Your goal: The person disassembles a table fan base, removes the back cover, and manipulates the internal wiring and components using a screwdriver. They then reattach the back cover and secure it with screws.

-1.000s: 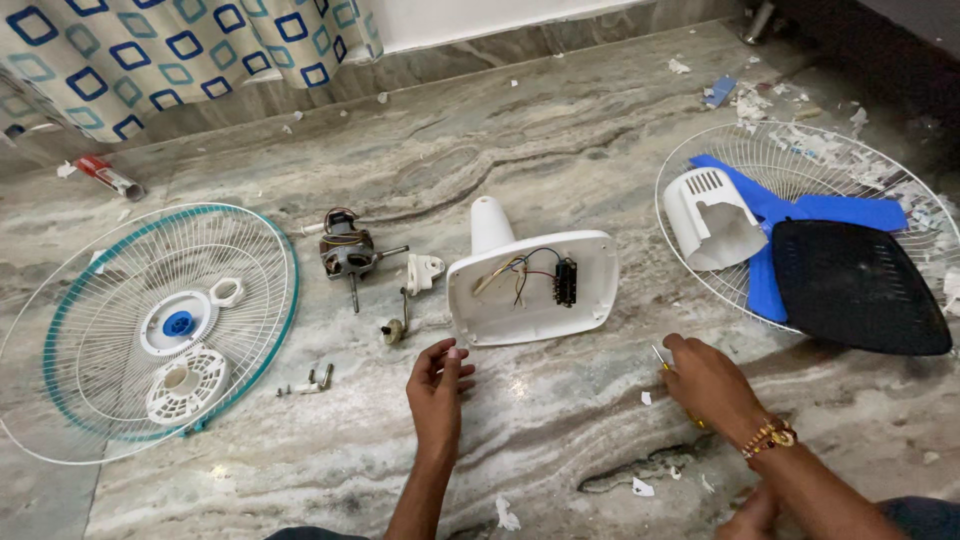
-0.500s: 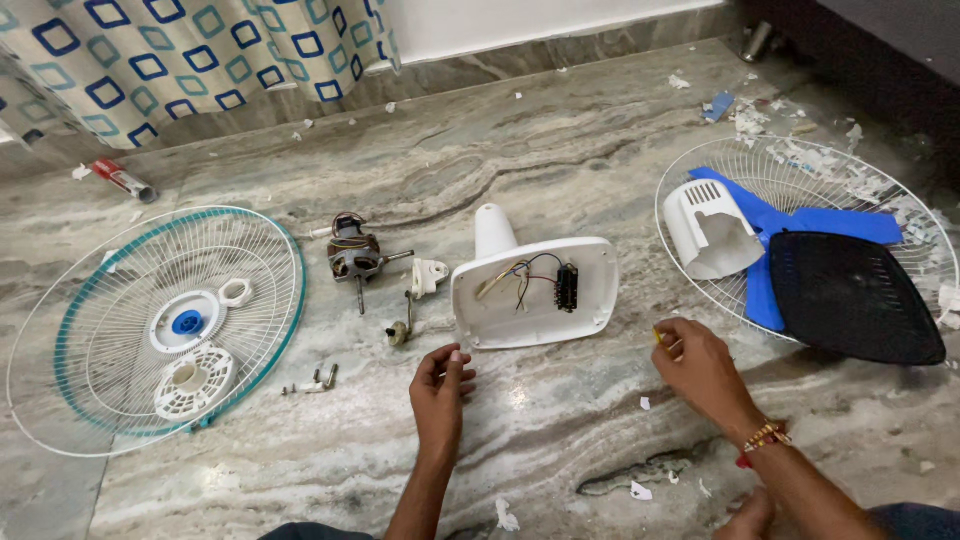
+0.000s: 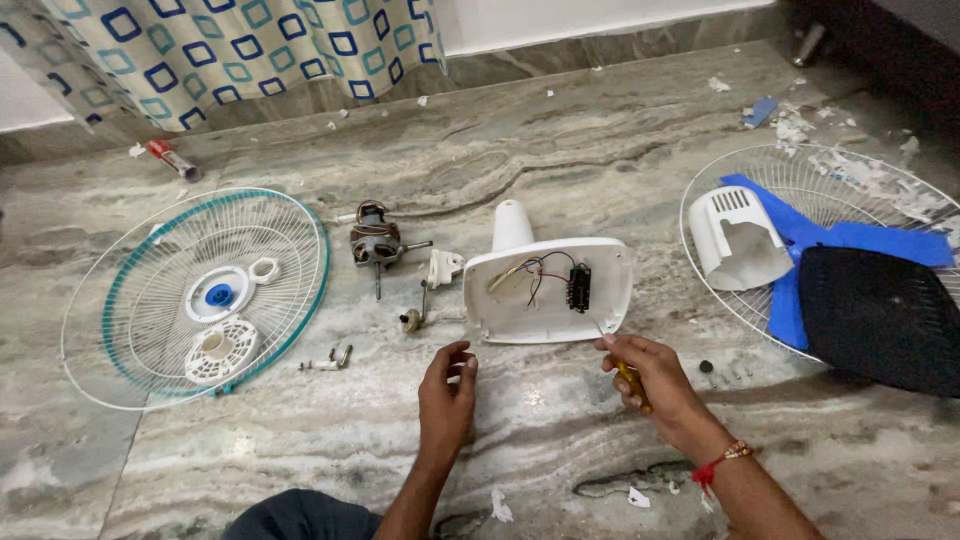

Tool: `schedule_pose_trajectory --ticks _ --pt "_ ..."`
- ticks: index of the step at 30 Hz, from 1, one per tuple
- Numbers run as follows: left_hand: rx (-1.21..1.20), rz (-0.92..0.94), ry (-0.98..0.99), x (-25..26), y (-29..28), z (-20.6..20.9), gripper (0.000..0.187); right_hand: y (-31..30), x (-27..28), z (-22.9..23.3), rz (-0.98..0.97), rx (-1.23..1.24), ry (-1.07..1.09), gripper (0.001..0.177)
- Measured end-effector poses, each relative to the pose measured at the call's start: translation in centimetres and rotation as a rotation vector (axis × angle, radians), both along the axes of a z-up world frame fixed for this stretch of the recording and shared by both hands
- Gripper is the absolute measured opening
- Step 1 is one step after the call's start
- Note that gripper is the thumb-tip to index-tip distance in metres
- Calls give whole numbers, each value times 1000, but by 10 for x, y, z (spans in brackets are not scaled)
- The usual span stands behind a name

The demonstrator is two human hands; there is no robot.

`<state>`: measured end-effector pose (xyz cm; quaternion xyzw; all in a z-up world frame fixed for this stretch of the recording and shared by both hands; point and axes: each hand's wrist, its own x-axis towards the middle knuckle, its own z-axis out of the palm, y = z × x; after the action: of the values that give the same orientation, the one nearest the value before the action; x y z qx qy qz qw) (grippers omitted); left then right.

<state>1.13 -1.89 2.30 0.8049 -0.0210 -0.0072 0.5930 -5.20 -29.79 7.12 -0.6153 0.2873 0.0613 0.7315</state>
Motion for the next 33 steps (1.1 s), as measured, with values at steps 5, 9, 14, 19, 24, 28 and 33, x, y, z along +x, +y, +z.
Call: schedule_pose_trajectory --ticks 5,9,14,19,24,28,33 --pt "241 -68 -535 -17 -5 25 38 -2 4 -7 -11 9 -122 26" --pt "204 -75 -499 -9 -22 44 45 -15 6 -16 -63 -6 -180 22" --pt "208 -68 -467 22 -47 63 57 -20 6 -16 -142 -68 -192 19" --pt "187 -170 -359 34 -63 62 47 -19 5 -7 -169 -111 -194 19" --pt "253 -259 -350 20 -65 51 18 -19 5 2 -159 -229 -158 21" --pt "236 -239 -334 2 -58 50 17 -17 4 3 -156 -182 -201 24" --pt "311 -198 -630 -11 -56 56 13 -17 4 5 -180 -153 -187 28"
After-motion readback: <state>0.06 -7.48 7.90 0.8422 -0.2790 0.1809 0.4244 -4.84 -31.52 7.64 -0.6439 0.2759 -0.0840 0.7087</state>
